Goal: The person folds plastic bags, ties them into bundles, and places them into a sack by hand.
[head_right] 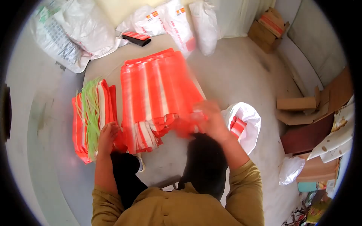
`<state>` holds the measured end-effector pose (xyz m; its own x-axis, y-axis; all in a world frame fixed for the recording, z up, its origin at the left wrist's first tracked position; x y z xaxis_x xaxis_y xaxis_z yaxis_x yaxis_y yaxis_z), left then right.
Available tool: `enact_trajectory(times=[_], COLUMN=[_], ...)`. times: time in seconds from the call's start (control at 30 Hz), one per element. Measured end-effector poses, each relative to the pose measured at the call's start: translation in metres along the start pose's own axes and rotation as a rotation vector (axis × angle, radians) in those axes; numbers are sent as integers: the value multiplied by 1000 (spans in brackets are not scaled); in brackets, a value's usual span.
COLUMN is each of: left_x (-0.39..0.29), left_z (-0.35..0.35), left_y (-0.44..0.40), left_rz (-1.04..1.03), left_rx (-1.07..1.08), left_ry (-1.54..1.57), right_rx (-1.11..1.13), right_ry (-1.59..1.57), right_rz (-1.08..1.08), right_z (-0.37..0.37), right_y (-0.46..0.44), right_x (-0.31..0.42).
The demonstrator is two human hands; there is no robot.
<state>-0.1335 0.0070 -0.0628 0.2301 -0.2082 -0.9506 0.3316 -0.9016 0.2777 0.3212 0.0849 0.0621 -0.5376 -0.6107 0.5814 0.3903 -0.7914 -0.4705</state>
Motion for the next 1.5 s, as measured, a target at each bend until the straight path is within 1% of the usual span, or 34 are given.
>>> enact_trajectory(times=[0.03,0.1,0.13,0.23,0.33,0.4,0.47,0.53,0.63,0.73,0.77,0.83,0.87,0.97,1.07,1.1,1.2,1.3,1.4,1.47,1.5], left_x=[-1,-4,-8,-12,-7,-3,-3,-9,-7,-8,-8,-6,-8,-17,-29,-33,-36,-30,-29,-29,-29], left_z=[2,4,4,-5,-8,-10,-13,-19,-23,-30,-34,-41,-46,-62,-79,-85,-108,-123,-125,-123,-120], left_y=[1,1,1,3,-2,-4,-4,-2,-4,-4,-4,-5,-4,-1,3,5,11,17,18,14,11], left_rz=[-25,-75,-102,-156,-187,-182,-175,-189,-180,-169,-165,-159,-164,-223,-347,-394,-632,-657,-697,-620,-581], left_rx=[3,8,-2,79,121,120,112,114,131,143,148,167,181,190,202,211,262,255,202,216,221], left_ry=[-32,-96,-142,-238,-234,-226,-218,-241,-298,-358,-376,-412,-435,-481,-495,-498,-848,-1098,-1207,-1190,-1181], right_rx=[67,486,689,390,408,444,424,379,261,349,418,555,586,449,555,560,563,548,513,458,482], right_ry=[-17,304,467,194,203,-263,-478,-456,-479,-92,-39,70,81,36,19,56,143,176,172,143,106], right_rz=[144,83,48,326,360,-121,-379,-399,-301,115,136,184,169,177,55,66,77,51,51,85,129], right_z=[-17,-78,-99,-136,-163,-169,-171,-157,-157,-162,-166,-163,-168,-168,-172,-174,-181,-184,-179,-171,-168], right_y=[-13,-36,-34,-31,-37,-42,-36,-39,-46,-58,-55,-56,-50,-44,-47,-47,-49,-56,-59,-60,-59], right_x=[36,76,79,80,72,34,13,17,6,26,27,51,46,40,34,32,25,19,19,21,28])
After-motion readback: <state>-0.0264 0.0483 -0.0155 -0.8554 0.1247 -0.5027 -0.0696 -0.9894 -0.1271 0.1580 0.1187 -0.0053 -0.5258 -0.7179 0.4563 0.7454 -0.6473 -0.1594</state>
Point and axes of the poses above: each hand's wrist, its own y-axis away from the middle knuckle, its own z-axis out of the back of the hand, x = y × z, the point moved 9 cm from there along -y, towards the middle knuckle
